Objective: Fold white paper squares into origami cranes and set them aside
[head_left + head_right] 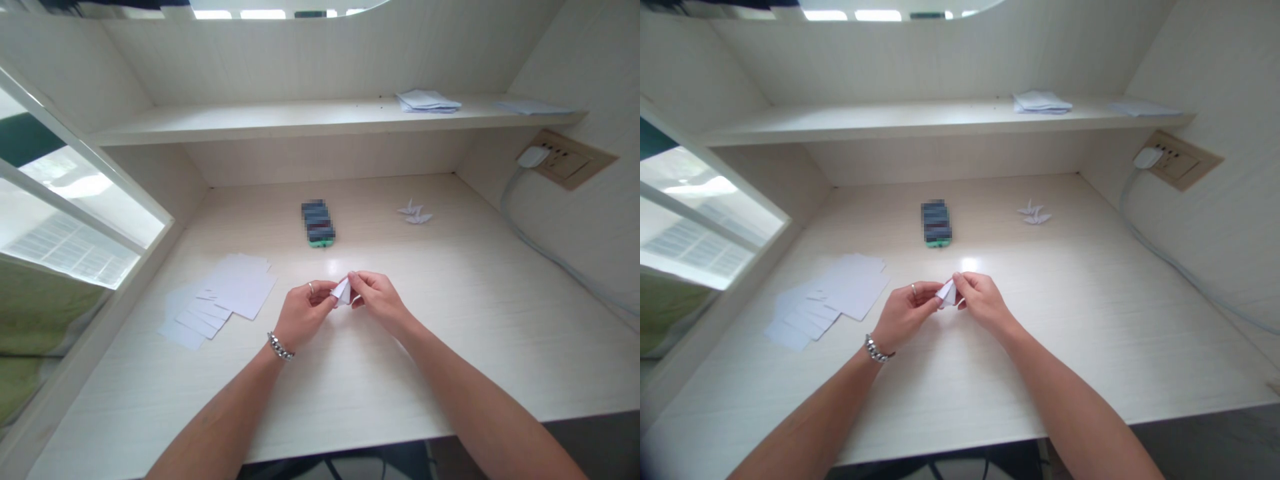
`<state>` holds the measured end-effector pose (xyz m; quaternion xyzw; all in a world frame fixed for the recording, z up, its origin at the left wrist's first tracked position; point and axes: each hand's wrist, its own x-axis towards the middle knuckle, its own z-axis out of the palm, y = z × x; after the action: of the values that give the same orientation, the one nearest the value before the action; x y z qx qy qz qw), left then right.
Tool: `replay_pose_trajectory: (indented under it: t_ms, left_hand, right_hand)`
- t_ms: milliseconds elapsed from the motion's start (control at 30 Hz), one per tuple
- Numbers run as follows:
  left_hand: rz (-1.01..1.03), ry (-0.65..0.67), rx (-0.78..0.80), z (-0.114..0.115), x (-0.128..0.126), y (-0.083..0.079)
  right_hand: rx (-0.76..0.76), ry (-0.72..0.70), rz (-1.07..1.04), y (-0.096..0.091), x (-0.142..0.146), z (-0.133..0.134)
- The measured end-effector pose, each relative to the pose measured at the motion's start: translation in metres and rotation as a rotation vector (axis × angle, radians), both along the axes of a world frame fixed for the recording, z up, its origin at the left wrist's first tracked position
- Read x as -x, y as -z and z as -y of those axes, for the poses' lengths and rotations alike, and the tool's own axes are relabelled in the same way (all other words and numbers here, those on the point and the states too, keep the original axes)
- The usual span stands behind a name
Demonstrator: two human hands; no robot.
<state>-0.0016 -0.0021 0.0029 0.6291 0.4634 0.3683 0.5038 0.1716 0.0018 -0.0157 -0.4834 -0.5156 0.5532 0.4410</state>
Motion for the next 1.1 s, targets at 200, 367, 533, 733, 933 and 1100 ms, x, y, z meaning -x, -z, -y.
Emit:
replay_pose_trajectory:
  t_ms: [200, 367, 533, 733, 933, 1100]
  left_hand:
    - [-0.049, -0.135, -0.011, -0.001, -0.002, 0.002]
    - [-0.035, -0.205, 0.032, -0.002, -0.002, 0.006]
    - [0.018, -0.203, 0.067, -0.002, -0.003, 0.004]
    - [0.067, -0.215, 0.094, -0.002, -0.003, 0.002]
    - [0.173, -0.210, 0.202, -0.004, -0.003, 0.005]
    - [0.223, -0.220, 0.244, -0.007, -0.001, 0.009]
  right_hand:
    - [-0.099, -0.024, 0.097, 0.000, 0.008, 0.008]
    - [-0.187, 0.085, 0.230, 0.005, 0.013, 0.012]
    - [-0.268, 0.097, 0.340, 0.007, 0.013, 0.013]
    - [-0.343, 0.112, 0.483, -0.002, 0.014, 0.014]
    - [0.038, 0.043, -0.043, 0.003, 0.012, 0.006]
    - [0.170, -0.011, -0.168, 0.003, 0.010, 0.005]
